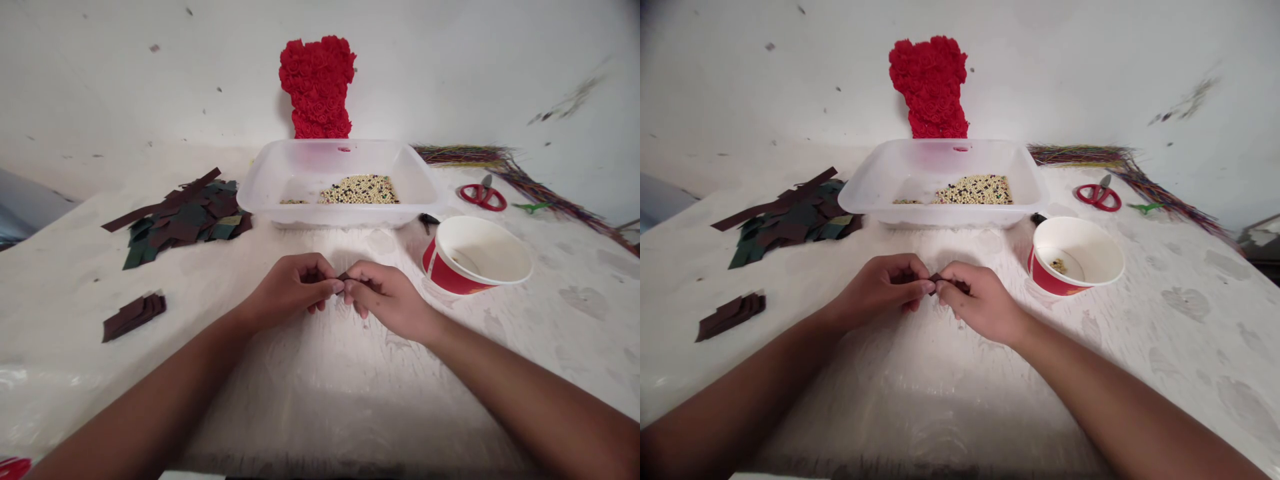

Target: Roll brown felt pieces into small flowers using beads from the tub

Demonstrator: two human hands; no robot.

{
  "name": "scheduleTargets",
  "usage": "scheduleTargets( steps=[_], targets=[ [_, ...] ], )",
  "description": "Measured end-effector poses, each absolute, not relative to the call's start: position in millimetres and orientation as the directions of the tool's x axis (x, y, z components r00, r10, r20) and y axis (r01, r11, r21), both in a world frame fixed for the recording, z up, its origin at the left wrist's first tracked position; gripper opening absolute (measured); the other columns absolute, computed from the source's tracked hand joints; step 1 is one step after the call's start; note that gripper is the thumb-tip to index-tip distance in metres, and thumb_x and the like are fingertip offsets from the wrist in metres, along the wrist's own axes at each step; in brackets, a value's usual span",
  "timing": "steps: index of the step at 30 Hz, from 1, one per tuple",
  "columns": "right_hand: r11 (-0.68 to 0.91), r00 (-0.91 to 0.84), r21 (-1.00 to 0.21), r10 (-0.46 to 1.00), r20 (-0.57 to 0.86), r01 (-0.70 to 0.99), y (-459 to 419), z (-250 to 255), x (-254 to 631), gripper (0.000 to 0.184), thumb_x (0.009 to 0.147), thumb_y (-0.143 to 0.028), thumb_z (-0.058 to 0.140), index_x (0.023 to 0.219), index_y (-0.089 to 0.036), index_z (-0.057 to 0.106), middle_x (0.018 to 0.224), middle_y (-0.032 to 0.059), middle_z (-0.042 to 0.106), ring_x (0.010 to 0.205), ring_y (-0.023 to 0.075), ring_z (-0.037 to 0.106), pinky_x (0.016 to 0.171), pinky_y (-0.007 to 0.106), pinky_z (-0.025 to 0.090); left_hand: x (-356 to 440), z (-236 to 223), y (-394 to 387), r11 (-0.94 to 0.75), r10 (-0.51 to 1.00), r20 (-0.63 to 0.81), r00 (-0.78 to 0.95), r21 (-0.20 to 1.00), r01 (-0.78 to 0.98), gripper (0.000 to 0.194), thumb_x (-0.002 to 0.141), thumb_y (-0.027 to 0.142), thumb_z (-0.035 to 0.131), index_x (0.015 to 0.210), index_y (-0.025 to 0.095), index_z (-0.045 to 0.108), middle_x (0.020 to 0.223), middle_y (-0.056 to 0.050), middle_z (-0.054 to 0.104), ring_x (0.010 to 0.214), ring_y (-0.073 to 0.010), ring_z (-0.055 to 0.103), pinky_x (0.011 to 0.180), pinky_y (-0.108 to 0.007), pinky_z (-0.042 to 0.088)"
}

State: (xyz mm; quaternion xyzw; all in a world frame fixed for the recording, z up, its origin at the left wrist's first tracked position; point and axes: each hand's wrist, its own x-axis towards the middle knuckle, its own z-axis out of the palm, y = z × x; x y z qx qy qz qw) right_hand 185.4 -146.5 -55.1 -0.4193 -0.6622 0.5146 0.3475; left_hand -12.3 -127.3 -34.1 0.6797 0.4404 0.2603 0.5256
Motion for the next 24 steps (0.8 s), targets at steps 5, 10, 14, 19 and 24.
scheduleTargets(
  steps=[5, 10, 14, 19, 24],
  targets=[
    [0.107, -0.449, -0.977, 0.894, 0.013, 0.184, -146.9, -53.4, 186.5, 0.022, 0.092, -0.027, 0.049, 0.073, -0.018, 0.056, 0.067, -0.0027, 0.057, 0.053, 0.0087, 0.053, 0.054, 0.023, 0.045, -12.1, -36.6, -126.6, -0.077, 0.877, -0.09, 0.472, 0.943, 0.323, 0.016, 0.086, 0.032, 0.062, 0.082, 0.016, 0.061, 0.059, 0.003, 0.06, 0.051, -0.008, 0.056, 0.047, -0.017, 0.045],
    [0.096, -0.459, -0.977, 0.888, -0.002, 0.19, -146.4, -54.2, 187.3, 0.023, 0.093, -0.026, 0.047, 0.073, -0.018, 0.055, 0.069, -0.002, 0.058, 0.055, 0.0093, 0.053, 0.054, 0.024, 0.045, -11.9, -37.3, -126.2, -0.069, 0.876, -0.08, 0.476, 0.955, 0.288, 0.017, 0.086, 0.034, 0.062, 0.09, 0.018, 0.061, 0.062, 0.003, 0.06, 0.052, -0.0083, 0.056, 0.047, -0.017, 0.046],
    [0.104, -0.461, -0.975, 0.887, 0.002, 0.195, -146.3, -53.4, 188.2, 0.024, 0.093, -0.027, 0.047, 0.073, -0.018, 0.055, 0.068, -0.0023, 0.057, 0.055, 0.0093, 0.053, 0.055, 0.024, 0.045, -11.9, -36.9, -125.7, -0.092, 0.882, -0.077, 0.466, 0.94, 0.33, 0.017, 0.085, 0.034, 0.063, 0.088, 0.017, 0.062, 0.064, 0.003, 0.061, 0.052, -0.0075, 0.055, 0.048, -0.017, 0.045],
    [0.098, -0.464, -0.971, 0.886, -0.014, 0.217, -147.1, -52.2, 188.5, 0.025, 0.094, -0.03, 0.046, 0.074, -0.018, 0.055, 0.071, -0.0014, 0.059, 0.054, 0.0092, 0.053, 0.054, 0.024, 0.045, -12.5, -37.3, -125.2, -0.103, 0.881, -0.084, 0.466, 0.927, 0.361, 0.02, 0.087, 0.035, 0.06, 0.08, 0.016, 0.061, 0.06, 0.003, 0.059, 0.052, -0.0073, 0.053, 0.048, -0.017, 0.042],
    [0.157, -0.418, -0.967, 0.906, 0.06, 0.202, -148.8, -54.6, 183.9, 0.011, 0.091, -0.031, 0.054, 0.087, -0.021, 0.055, 0.072, -0.0033, 0.055, 0.057, 0.0093, 0.05, 0.052, 0.023, 0.042, -12.8, -36.5, -125.5, -0.092, 0.884, -0.088, 0.46, 0.931, 0.354, 0.024, 0.086, 0.037, 0.061, 0.076, 0.016, 0.059, 0.057, 0.003, 0.058, 0.052, -0.0078, 0.053, 0.049, -0.017, 0.04]
  ],
)
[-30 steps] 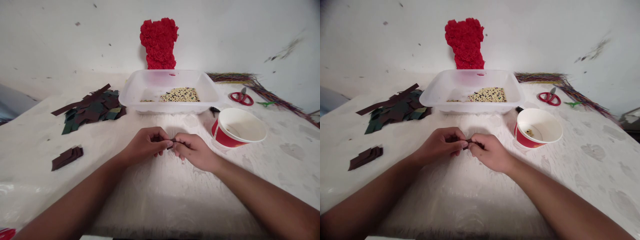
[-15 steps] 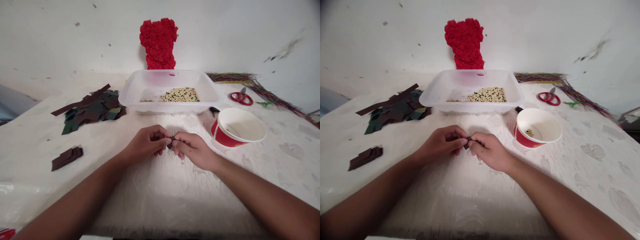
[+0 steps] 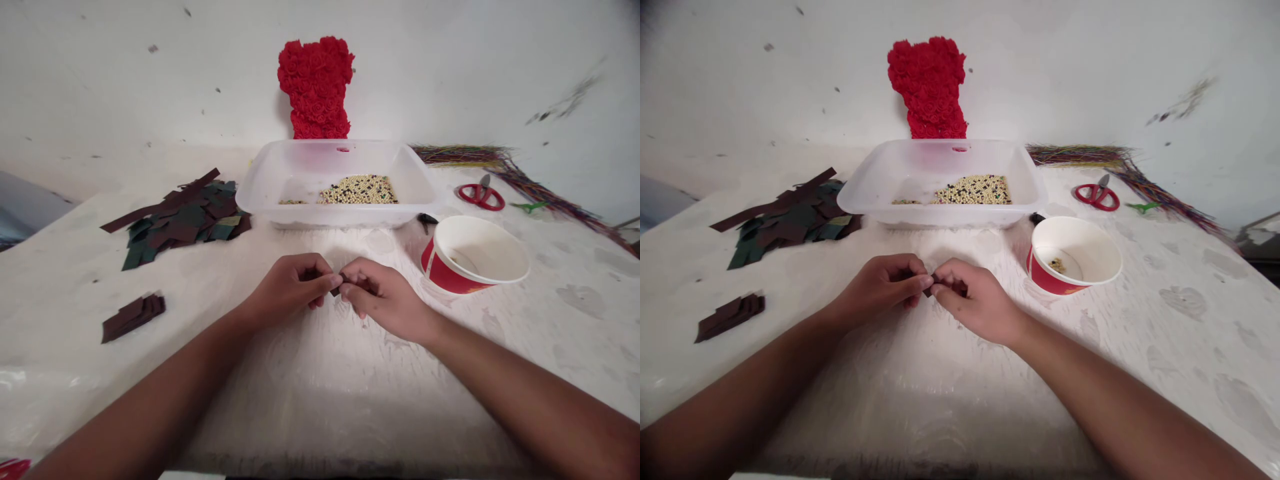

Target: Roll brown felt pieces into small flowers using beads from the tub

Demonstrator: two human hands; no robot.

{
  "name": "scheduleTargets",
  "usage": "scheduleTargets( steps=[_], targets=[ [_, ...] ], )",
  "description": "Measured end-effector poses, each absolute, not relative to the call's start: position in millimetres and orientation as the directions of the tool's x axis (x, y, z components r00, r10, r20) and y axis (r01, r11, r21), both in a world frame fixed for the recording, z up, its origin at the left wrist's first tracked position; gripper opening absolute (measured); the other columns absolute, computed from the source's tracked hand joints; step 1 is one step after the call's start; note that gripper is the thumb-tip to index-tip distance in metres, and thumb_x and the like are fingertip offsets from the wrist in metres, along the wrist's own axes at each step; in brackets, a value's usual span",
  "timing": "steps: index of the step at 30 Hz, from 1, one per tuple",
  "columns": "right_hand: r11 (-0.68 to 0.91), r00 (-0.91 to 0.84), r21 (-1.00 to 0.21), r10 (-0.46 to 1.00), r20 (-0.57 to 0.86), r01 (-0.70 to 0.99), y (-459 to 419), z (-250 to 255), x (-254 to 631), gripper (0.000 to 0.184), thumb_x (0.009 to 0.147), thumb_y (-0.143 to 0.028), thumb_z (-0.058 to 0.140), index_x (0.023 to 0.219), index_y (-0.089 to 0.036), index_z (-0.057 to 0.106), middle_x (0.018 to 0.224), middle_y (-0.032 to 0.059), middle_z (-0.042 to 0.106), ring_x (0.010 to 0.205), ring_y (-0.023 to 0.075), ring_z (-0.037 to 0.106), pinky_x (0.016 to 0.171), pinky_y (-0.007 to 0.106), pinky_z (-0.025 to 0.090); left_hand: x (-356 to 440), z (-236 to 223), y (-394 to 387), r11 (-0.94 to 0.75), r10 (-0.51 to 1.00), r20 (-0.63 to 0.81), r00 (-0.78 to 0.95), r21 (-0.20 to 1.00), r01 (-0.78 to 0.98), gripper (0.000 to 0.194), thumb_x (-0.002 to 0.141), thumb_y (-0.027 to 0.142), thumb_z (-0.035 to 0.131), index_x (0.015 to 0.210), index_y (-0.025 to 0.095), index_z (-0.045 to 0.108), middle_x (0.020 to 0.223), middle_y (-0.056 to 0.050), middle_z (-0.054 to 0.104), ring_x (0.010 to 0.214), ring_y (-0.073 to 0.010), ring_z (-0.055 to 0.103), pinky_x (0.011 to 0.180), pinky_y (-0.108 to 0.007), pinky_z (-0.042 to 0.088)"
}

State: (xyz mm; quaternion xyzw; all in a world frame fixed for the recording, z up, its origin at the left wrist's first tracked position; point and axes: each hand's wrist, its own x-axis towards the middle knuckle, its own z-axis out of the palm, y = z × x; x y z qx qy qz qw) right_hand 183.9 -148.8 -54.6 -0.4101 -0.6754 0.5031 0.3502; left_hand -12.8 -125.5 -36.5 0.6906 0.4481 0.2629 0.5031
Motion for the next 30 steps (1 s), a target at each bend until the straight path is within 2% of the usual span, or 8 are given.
scheduleTargets(
  steps=[4, 11, 16, 21, 25, 30],
  targets=[
    [0.221, -0.365, -0.941, 0.924, 0.117, 0.258, -151.6, -55.4, 180.1, 0.017, 0.085, -0.033, 0.063, 0.095, -0.023, 0.053, 0.073, -0.0046, 0.052, 0.059, 0.0099, 0.047, 0.053, 0.023, 0.04, -9.7, -36.6, -126.9, -0.069, 0.885, -0.082, 0.458, 0.95, 0.304, 0.025, 0.086, 0.037, 0.061, 0.073, 0.016, 0.058, 0.056, 0.002, 0.058, 0.052, -0.0085, 0.053, 0.05, -0.018, 0.042],
    [0.238, -0.308, -0.932, 0.939, 0.149, 0.272, -151.9, -55.8, 178.2, 0.019, 0.087, -0.038, 0.061, 0.084, -0.022, 0.051, 0.066, -0.0054, 0.045, 0.057, 0.0096, 0.043, 0.051, 0.023, 0.036, -6.0, -41.7, -128.5, -0.019, 0.896, -0.084, 0.435, 0.973, 0.228, 0.031, 0.085, 0.034, 0.063, 0.062, 0.015, 0.057, 0.053, 0.003, 0.058, 0.048, -0.0073, 0.052, 0.048, -0.017, 0.041],
    [0.188, -0.308, -0.96, 0.944, 0.118, 0.207, -149.3, -57.1, 179.9, 0.021, 0.088, -0.039, 0.06, 0.083, -0.021, 0.051, 0.065, -0.0054, 0.045, 0.057, 0.0095, 0.044, 0.05, 0.023, 0.036, -7.2, -38.7, -129.2, 0.041, 0.867, -0.12, 0.485, 0.985, 0.169, 0.033, 0.09, 0.034, 0.057, 0.064, 0.014, 0.062, 0.057, 0.0, 0.061, 0.053, -0.009, 0.055, 0.052, -0.02, 0.046],
    [0.129, -0.314, -0.987, 0.945, 0.095, 0.092, -146.8, -53.7, 181.7, 0.019, 0.087, -0.036, 0.062, 0.084, -0.021, 0.052, 0.07, -0.0034, 0.057, 0.059, 0.0099, 0.051, 0.051, 0.023, 0.042, -11.0, -38.8, -128.2, 0.084, 0.827, -0.096, 0.554, 0.995, 0.047, 0.021, 0.09, 0.029, 0.058, 0.081, 0.014, 0.069, 0.073, -0.002, 0.066, 0.063, -0.0105, 0.06, 0.056, -0.021, 0.049],
    [0.057, -0.363, -0.998, 0.93, 0.052, 0.002, -146.1, -49.9, 183.0, 0.02, 0.085, -0.033, 0.065, 0.082, -0.02, 0.051, 0.074, -0.002, 0.062, 0.057, 0.0092, 0.052, 0.046, 0.021, 0.043, -13.5, -41.4, -126.6, 0.092, 0.819, -0.065, 0.571, 0.996, -0.019, 0.014, 0.089, 0.027, 0.061, 0.085, 0.016, 0.07, 0.073, -0.001, 0.066, 0.063, -0.0103, 0.061, 0.056, -0.021, 0.05],
    [0.012, -0.448, -0.999, 0.894, 0.026, -0.034, -144.8, -49.2, 186.5, 0.022, 0.084, -0.032, 0.066, 0.075, -0.018, 0.052, 0.067, -0.0035, 0.058, 0.053, 0.0082, 0.052, 0.045, 0.02, 0.044, -14.8, -44.7, -124.9, 0.066, 0.823, -0.021, 0.568, 0.996, -0.06, 0.011, 0.086, 0.025, 0.066, 0.081, 0.017, 0.071, 0.067, 0.001, 0.065, 0.058, -0.0083, 0.06, 0.054, -0.019, 0.049]
  ],
)
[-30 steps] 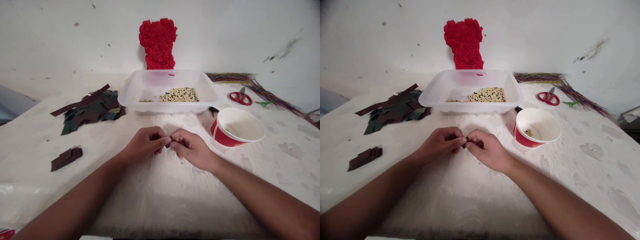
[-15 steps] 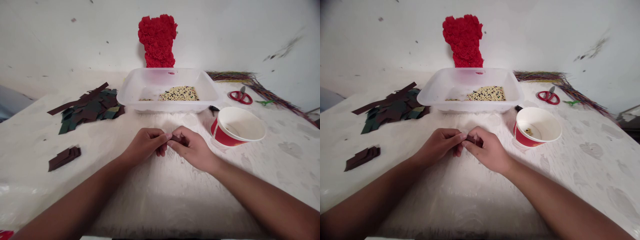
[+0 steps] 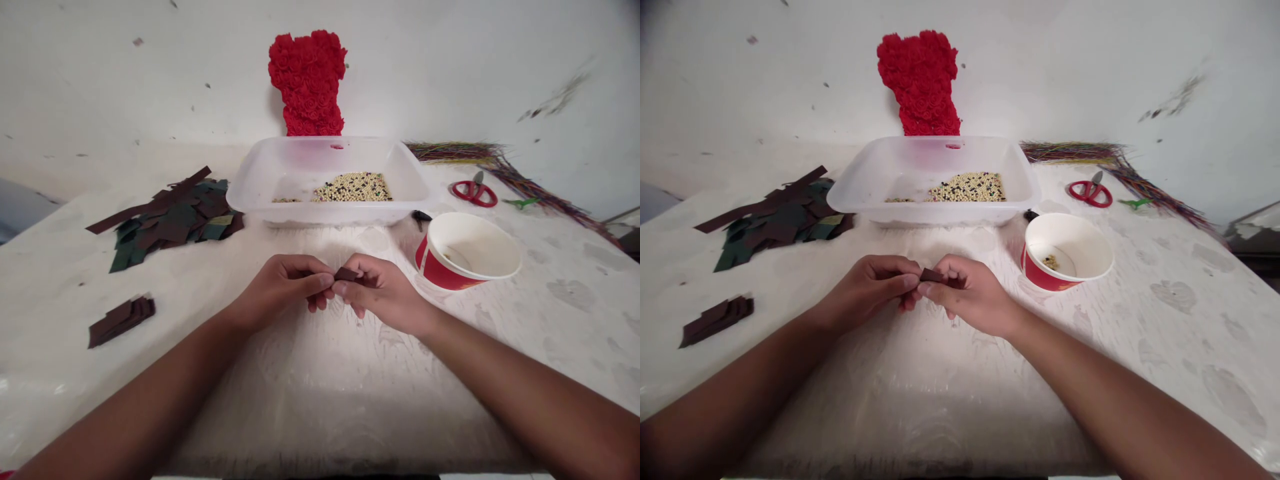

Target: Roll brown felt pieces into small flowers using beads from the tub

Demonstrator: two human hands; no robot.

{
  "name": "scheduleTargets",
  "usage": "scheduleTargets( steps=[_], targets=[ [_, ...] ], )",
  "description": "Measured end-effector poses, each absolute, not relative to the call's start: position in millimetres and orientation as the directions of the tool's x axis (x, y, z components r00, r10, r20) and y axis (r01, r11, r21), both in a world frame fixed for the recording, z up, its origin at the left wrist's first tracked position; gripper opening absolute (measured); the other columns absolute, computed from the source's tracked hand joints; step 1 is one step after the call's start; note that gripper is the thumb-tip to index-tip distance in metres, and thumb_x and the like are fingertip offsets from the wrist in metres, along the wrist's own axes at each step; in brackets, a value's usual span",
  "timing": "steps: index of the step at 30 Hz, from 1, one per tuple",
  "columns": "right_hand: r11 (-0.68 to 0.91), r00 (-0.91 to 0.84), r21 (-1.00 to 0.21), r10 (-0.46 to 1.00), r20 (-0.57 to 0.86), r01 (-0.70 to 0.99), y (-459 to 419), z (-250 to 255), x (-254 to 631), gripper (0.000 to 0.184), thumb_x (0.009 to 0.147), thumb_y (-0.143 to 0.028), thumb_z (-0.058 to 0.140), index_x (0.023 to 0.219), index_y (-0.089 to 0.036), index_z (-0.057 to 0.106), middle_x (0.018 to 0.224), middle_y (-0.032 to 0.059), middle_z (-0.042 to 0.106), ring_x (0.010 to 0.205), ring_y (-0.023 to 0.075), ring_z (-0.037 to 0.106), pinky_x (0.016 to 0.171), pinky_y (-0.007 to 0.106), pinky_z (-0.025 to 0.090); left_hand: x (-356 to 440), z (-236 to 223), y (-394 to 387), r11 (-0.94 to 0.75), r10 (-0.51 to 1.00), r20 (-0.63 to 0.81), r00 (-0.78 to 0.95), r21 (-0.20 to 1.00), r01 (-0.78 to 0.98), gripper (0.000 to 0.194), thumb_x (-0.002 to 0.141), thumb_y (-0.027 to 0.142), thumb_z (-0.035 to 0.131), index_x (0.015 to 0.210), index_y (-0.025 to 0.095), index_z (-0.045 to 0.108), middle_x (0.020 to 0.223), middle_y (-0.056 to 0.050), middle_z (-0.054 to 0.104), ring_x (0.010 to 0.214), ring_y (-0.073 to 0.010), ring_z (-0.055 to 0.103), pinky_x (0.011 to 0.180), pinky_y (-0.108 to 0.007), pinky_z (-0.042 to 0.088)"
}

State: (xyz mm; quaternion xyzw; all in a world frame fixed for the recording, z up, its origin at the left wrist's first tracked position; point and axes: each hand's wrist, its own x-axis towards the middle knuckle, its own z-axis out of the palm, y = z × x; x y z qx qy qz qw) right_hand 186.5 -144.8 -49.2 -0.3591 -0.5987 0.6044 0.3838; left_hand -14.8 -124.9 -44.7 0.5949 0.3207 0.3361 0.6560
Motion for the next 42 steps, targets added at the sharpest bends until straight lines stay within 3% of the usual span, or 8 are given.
scheduleTargets(
  steps=[9, 18, 30, 42],
  targets=[
    [-0.04, -0.542, -0.997, 0.84, 0.002, -0.065, -142.6, -47.5, 189.9, 0.023, 0.086, -0.033, 0.064, 0.073, -0.016, 0.058, 0.07, -0.0005, 0.064, 0.052, 0.0082, 0.056, 0.048, 0.021, 0.046, -19.1, -46.7, -123.7, 0.094, 0.798, -0.04, 0.601, 0.994, -0.058, 0.006, 0.082, 0.021, 0.071, 0.087, 0.019, 0.073, 0.067, 0.001, 0.069, 0.06, -0.0089, 0.062, 0.057, -0.019, 0.052],
    [-0.081, -0.589, -0.996, 0.807, -0.043, -0.039, -141.7, -47.0, 192.3, 0.022, 0.086, -0.031, 0.065, 0.072, -0.015, 0.059, 0.069, -0.001, 0.064, 0.052, 0.0078, 0.057, 0.05, 0.021, 0.046, -17.2, -41.5, -123.3, 0.096, 0.789, -0.062, 0.612, 0.995, -0.022, 0.005, 0.074, 0.016, 0.077, 0.077, 0.018, 0.073, 0.066, 0.002, 0.065, 0.058, -0.0079, 0.06, 0.057, -0.02, 0.052],
    [-0.097, -0.591, -0.99, 0.807, -0.02, -0.099, -139.1, -47.2, 194.4, 0.02, 0.089, -0.03, 0.059, 0.077, -0.014, 0.063, 0.073, 0.0019, 0.066, 0.053, 0.0102, 0.058, 0.052, 0.026, 0.045, -17.1, -44.8, -122.9, 0.056, 0.816, -0.022, 0.577, 0.998, -0.042, 0.012, 0.087, 0.027, 0.065, 0.081, 0.016, 0.067, 0.067, 0.001, 0.063, 0.06, -0.0085, 0.058, 0.057, -0.02, 0.048],
    [0.044, -0.542, -0.992, 0.84, -0.026, 0.115, -150.9, -52.8, 187.4, 0.024, 0.094, -0.029, 0.048, 0.075, -0.017, 0.057, 0.072, -0.0004, 0.06, 0.054, 0.0087, 0.052, 0.055, 0.024, 0.042, -12.0, -38.5, -125.2, -0.137, 0.899, -0.008, 0.437, 0.945, 0.299, 0.031, 0.089, 0.039, 0.059, 0.07, 0.015, 0.061, 0.057, 0.001, 0.06, 0.053, -0.0085, 0.053, 0.051, -0.019, 0.04]
  ],
)
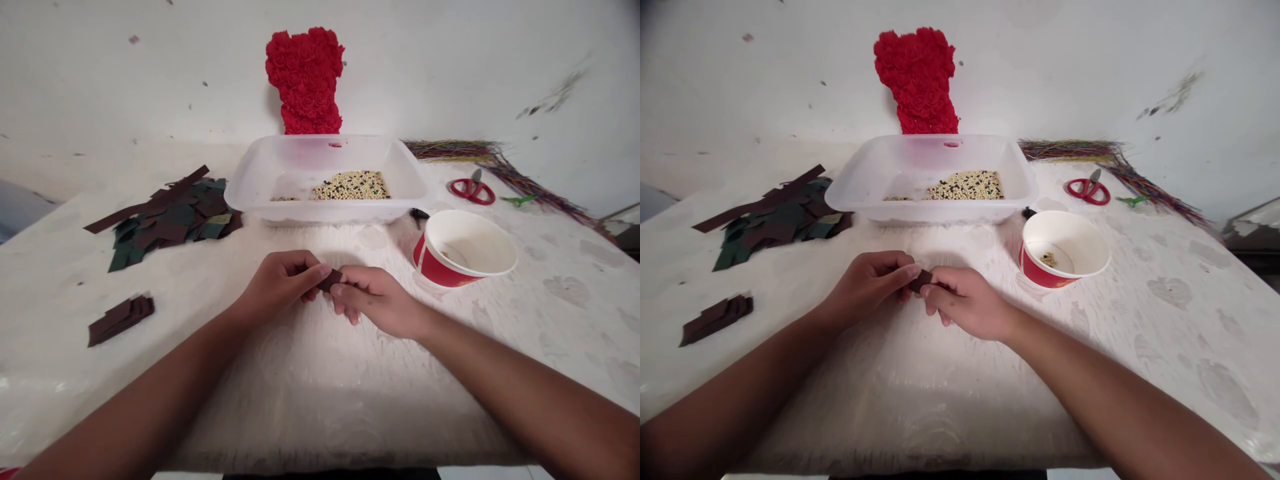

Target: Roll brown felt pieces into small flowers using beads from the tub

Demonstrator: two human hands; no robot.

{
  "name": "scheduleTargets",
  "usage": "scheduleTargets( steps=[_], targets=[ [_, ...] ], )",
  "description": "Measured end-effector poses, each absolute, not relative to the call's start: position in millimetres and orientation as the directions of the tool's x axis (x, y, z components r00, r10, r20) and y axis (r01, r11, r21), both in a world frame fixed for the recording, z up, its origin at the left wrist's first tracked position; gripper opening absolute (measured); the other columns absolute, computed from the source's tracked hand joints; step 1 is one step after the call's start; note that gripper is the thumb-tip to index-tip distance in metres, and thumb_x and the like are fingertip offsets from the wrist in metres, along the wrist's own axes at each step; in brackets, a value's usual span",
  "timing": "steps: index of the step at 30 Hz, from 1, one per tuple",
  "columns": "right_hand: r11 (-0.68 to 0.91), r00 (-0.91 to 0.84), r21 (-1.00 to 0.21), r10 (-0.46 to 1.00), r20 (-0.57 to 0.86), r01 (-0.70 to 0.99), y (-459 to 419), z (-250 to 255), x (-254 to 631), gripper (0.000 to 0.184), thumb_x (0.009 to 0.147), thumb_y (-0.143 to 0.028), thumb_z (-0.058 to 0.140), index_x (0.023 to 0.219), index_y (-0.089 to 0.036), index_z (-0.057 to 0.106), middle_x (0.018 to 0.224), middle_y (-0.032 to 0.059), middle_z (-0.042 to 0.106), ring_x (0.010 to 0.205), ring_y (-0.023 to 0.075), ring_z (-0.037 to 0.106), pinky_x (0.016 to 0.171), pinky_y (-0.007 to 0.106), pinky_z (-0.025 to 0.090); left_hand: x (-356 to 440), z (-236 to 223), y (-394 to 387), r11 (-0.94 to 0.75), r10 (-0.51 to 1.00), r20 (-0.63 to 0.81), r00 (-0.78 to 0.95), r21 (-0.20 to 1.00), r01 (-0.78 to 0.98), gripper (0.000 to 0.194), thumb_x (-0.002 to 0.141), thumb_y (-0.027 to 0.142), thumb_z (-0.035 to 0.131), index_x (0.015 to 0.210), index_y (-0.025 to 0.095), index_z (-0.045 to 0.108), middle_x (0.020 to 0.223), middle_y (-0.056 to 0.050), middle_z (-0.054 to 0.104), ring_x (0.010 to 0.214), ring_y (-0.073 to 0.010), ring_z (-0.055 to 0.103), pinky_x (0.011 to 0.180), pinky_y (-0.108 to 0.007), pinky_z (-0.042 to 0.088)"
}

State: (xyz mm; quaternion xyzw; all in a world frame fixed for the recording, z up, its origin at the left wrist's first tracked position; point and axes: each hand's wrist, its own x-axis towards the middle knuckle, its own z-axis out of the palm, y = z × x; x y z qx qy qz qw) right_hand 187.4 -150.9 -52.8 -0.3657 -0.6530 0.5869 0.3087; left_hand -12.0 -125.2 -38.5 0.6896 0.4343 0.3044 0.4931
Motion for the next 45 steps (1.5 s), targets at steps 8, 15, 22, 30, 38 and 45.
scheduleTargets(
  steps=[8, 15, 22, 30, 38, 45],
  targets=[
    [0.021, -0.534, -0.992, 0.844, -0.05, 0.127, -150.8, -53.3, 186.1, 0.019, 0.091, -0.023, 0.047, 0.075, -0.018, 0.056, 0.073, 0.0001, 0.061, 0.055, 0.0096, 0.052, 0.056, 0.025, 0.042, -9.3, -40.3, -126.9, -0.113, 0.92, -0.003, 0.392, 0.955, 0.273, 0.022, 0.085, 0.038, 0.064, 0.083, 0.016, 0.064, 0.067, -0.002, 0.065, 0.058, -0.0115, 0.058, 0.054, -0.022, 0.047],
    [-0.012, -0.499, -0.997, 0.865, -0.049, 0.077, -148.1, -53.5, 187.6, 0.019, 0.091, -0.023, 0.047, 0.074, -0.018, 0.056, 0.069, -0.0006, 0.059, 0.053, 0.0096, 0.052, 0.055, 0.026, 0.042, -10.4, -36.1, -125.8, -0.115, 0.887, 0.015, 0.462, 0.975, 0.189, 0.018, 0.076, 0.028, 0.073, 0.086, 0.016, 0.064, 0.073, 0.0, 0.064, 0.062, -0.0103, 0.058, 0.059, -0.022, 0.049],
    [0.053, -0.52, -0.983, 0.853, -0.047, 0.176, -150.7, -53.3, 185.8, 0.018, 0.09, -0.018, 0.044, 0.076, -0.018, 0.054, 0.072, -0.0016, 0.058, 0.055, 0.0094, 0.053, 0.054, 0.024, 0.042, -11.6, -35.8, -125.7, -0.099, 0.858, -0.016, 0.513, 0.976, 0.196, 0.017, 0.083, 0.032, 0.067, 0.087, 0.016, 0.063, 0.074, -0.001, 0.065, 0.065, -0.0111, 0.059, 0.062, -0.024, 0.049],
    [0.033, -0.536, -0.989, 0.843, -0.051, 0.147, -149.6, -53.4, 185.7, 0.017, 0.089, -0.017, 0.043, 0.078, -0.018, 0.055, 0.075, -0.0008, 0.059, 0.055, 0.0091, 0.053, 0.054, 0.024, 0.043, -2.6, -40.5, -134.9, -0.25, 0.931, 0.145, 0.334, 0.922, 0.295, 0.021, 0.079, 0.03, 0.072, 0.087, 0.018, 0.057, 0.072, 0.001, 0.063, 0.065, -0.0124, 0.062, 0.058, -0.023, 0.049],
    [-0.017, -0.524, -0.994, 0.849, -0.069, 0.104, -147.5, -52.6, 186.2, 0.016, 0.089, -0.021, 0.045, 0.077, -0.018, 0.055, 0.073, -0.0012, 0.059, 0.054, 0.0088, 0.053, 0.053, 0.023, 0.043, -7.9, -38.4, -130.0, -0.203, 0.89, 0.097, 0.446, 0.96, 0.196, 0.024, 0.081, 0.028, 0.069, 0.101, 0.019, 0.06, 0.077, 0.001, 0.062, 0.067, -0.0116, 0.061, 0.059, -0.023, 0.051],
    [0.156, -0.539, -0.964, 0.842, 0.016, 0.215, -152.3, -50.7, 183.4, 0.018, 0.09, -0.031, 0.054, 0.078, -0.018, 0.06, 0.067, -0.0024, 0.054, 0.059, 0.0098, 0.05, 0.054, 0.023, 0.04, -4.9, -36.4, -131.5, -0.161, 0.896, 0.03, 0.444, 0.952, 0.261, 0.019, 0.084, 0.031, 0.066, 0.075, 0.016, 0.059, 0.062, 0.002, 0.061, 0.057, -0.0094, 0.058, 0.052, -0.019, 0.046]
  ],
)
